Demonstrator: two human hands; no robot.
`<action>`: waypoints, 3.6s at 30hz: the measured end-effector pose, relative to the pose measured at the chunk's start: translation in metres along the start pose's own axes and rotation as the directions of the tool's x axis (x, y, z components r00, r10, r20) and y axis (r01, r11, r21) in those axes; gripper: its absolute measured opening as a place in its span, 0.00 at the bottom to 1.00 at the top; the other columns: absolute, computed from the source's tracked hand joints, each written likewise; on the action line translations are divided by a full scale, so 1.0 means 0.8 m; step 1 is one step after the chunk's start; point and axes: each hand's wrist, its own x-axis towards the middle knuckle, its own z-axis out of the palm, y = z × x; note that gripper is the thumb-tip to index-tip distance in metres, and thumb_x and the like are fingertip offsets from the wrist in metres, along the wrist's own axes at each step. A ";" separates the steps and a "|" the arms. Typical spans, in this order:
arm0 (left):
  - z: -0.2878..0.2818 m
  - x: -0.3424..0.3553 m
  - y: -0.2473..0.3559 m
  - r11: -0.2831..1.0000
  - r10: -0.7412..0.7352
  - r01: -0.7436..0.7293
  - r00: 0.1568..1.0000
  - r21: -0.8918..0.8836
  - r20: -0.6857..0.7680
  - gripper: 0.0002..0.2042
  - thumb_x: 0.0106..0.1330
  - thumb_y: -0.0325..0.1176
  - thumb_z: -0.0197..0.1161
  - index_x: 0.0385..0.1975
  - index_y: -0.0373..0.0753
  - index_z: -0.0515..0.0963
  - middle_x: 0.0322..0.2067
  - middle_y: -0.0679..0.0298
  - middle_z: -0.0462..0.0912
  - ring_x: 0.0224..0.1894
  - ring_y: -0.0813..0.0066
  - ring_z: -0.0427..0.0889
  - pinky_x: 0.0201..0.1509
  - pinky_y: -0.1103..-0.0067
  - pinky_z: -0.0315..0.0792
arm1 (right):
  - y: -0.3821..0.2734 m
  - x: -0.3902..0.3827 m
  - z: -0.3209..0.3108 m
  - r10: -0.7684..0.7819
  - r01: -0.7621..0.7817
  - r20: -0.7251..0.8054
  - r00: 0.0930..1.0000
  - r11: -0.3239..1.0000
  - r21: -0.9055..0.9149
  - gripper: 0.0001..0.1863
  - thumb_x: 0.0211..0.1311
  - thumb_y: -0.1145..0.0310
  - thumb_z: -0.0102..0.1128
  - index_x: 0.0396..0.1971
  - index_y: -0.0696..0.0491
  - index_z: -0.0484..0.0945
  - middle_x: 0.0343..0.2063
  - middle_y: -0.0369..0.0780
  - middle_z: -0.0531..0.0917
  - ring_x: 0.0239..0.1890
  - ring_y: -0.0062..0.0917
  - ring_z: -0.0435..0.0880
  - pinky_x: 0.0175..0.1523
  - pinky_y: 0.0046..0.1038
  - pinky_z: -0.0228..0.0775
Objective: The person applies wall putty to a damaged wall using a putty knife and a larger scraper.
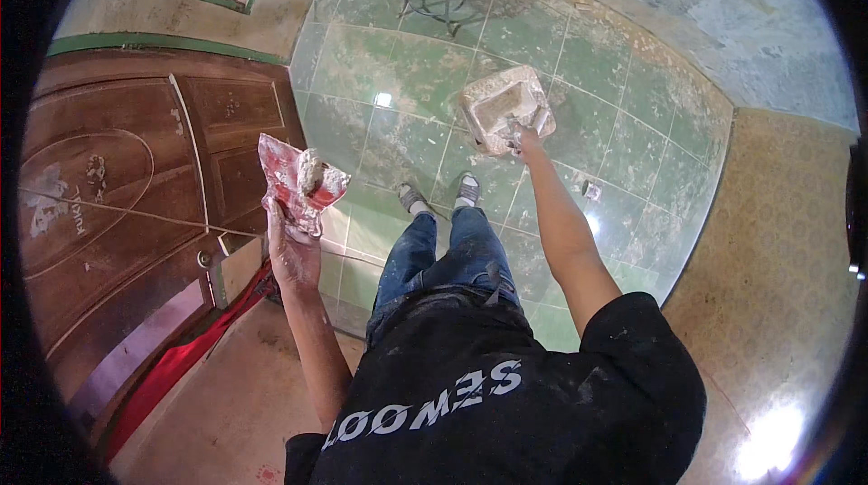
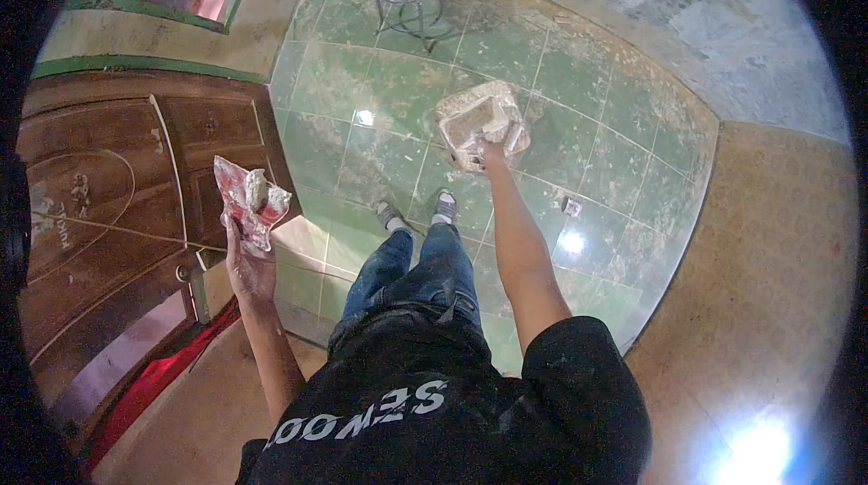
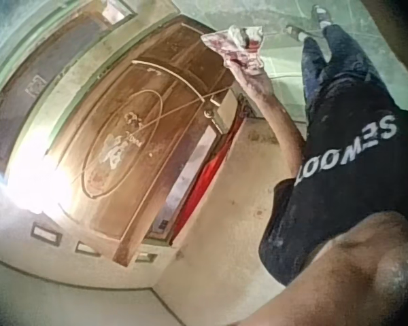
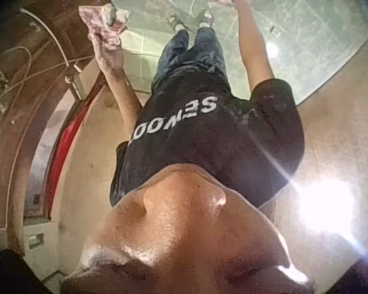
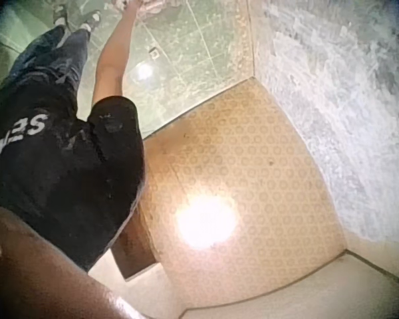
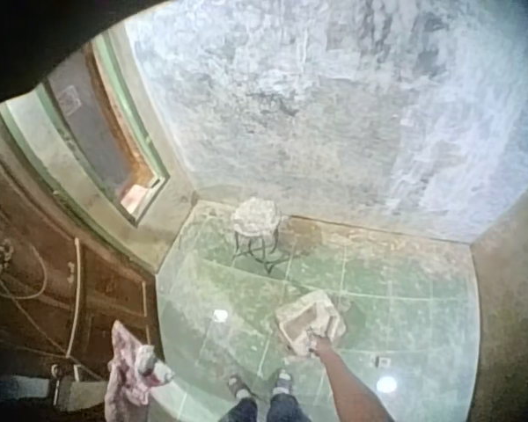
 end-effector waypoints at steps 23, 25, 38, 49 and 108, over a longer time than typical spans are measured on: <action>0.063 0.099 0.020 0.977 -0.207 0.192 0.957 0.092 0.203 0.20 0.65 0.27 0.60 0.57 0.39 0.66 0.46 0.65 0.79 0.47 0.74 0.80 0.51 0.72 0.75 | -0.189 -0.385 0.216 -0.407 0.468 0.645 0.646 0.880 0.086 0.20 0.59 0.80 0.57 0.52 0.58 0.76 0.38 0.40 0.83 0.34 0.20 0.81 0.36 0.21 0.74; 0.066 0.118 0.029 0.979 -0.202 0.194 0.949 0.059 0.241 0.22 0.62 0.24 0.61 0.56 0.39 0.66 0.46 0.63 0.79 0.48 0.72 0.80 0.52 0.71 0.74 | -0.223 -0.431 0.258 -0.449 0.506 0.613 0.650 0.858 0.092 0.19 0.61 0.74 0.61 0.53 0.58 0.76 0.38 0.37 0.83 0.33 0.17 0.79 0.36 0.19 0.71; 0.080 0.210 0.133 0.977 -0.159 0.059 0.845 0.205 0.511 0.13 0.60 0.25 0.67 0.43 0.33 0.76 0.41 0.60 0.83 0.41 0.76 0.82 0.44 0.80 0.75 | -0.266 -0.448 0.434 -0.620 0.421 0.243 0.746 0.722 0.550 0.14 0.69 0.57 0.55 0.44 0.52 0.77 0.36 0.36 0.83 0.36 0.20 0.81 0.39 0.26 0.71; 0.070 0.335 0.168 0.898 -0.205 -0.074 0.802 0.434 0.561 0.18 0.66 0.32 0.61 0.54 0.32 0.73 0.46 0.57 0.82 0.44 0.68 0.83 0.42 0.76 0.78 | -0.379 -0.381 0.405 -0.739 0.426 0.085 0.668 0.473 0.771 0.13 0.69 0.63 0.55 0.52 0.45 0.73 0.48 0.31 0.79 0.49 0.25 0.77 0.48 0.31 0.67; 0.970 0.687 -0.300 0.762 -0.378 -0.092 0.740 0.641 0.557 0.19 0.68 0.45 0.58 0.48 0.36 0.74 0.42 0.56 0.82 0.41 0.63 0.83 0.42 0.69 0.77 | -1.077 -0.075 -0.402 -0.679 0.990 -0.722 0.131 0.052 0.131 0.16 0.69 0.71 0.51 0.54 0.57 0.72 0.46 0.35 0.78 0.47 0.19 0.76 0.50 0.24 0.68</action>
